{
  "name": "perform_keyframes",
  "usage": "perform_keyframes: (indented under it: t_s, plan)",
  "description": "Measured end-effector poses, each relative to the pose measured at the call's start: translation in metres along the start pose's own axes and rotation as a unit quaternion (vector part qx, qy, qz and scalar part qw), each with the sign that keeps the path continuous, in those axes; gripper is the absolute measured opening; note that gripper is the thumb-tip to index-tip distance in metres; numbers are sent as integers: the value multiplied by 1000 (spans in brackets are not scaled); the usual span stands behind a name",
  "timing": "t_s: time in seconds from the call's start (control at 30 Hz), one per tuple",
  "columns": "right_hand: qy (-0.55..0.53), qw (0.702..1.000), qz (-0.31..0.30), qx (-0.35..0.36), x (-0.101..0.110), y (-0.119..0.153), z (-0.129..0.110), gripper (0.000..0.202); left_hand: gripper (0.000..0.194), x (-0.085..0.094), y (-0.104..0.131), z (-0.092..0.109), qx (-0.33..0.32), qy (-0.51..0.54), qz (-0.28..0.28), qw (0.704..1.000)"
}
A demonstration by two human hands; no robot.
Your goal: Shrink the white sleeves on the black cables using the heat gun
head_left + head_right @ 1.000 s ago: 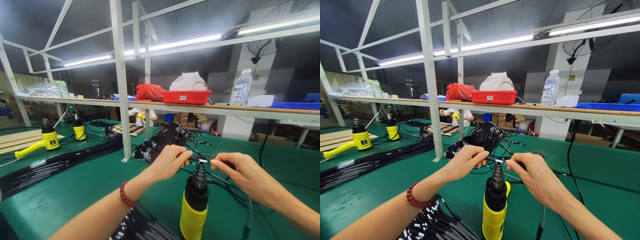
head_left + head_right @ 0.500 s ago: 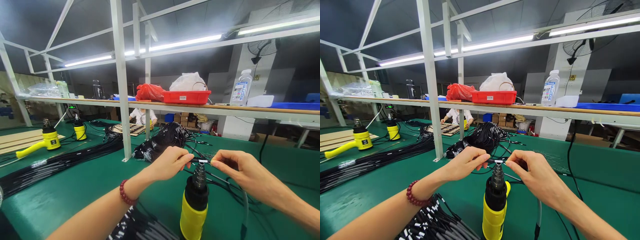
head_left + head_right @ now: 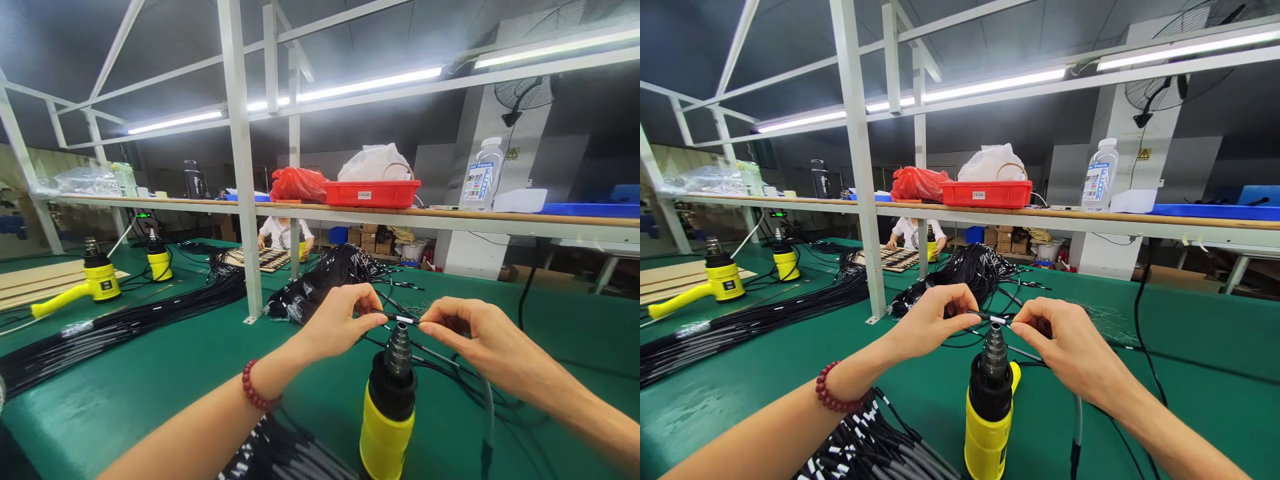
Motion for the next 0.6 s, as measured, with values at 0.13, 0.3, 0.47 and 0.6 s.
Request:
perform_keyframes:
  t_s: [0.13, 0.3, 0.47, 0.6]
  plan:
    - [6, 1000, 2, 1, -1, -1, 2, 34, 6, 1, 0, 3, -8, -9, 4, 1000]
    - [37, 999, -15, -8, -3, 1, 3, 48, 40, -1, 2, -1, 23, -27, -36, 999]
    - [30, 999, -22, -6, -4, 2, 1, 46, 43, 0, 2, -4, 17, -41, -29, 999]
    - [14, 1000, -12, 2, -4, 1, -5, 38, 21, 2, 2, -2, 11, -28, -8, 1000]
Point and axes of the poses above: each hand's wrist, its own y-axis away from the middle knuckle, its own x-axis out of the back of the hand, z = x × y, the point moved 5 cm from there along -y, towards the middle knuckle, and after that the axes turned 2 degrees about -z, right-handed, at the moved point
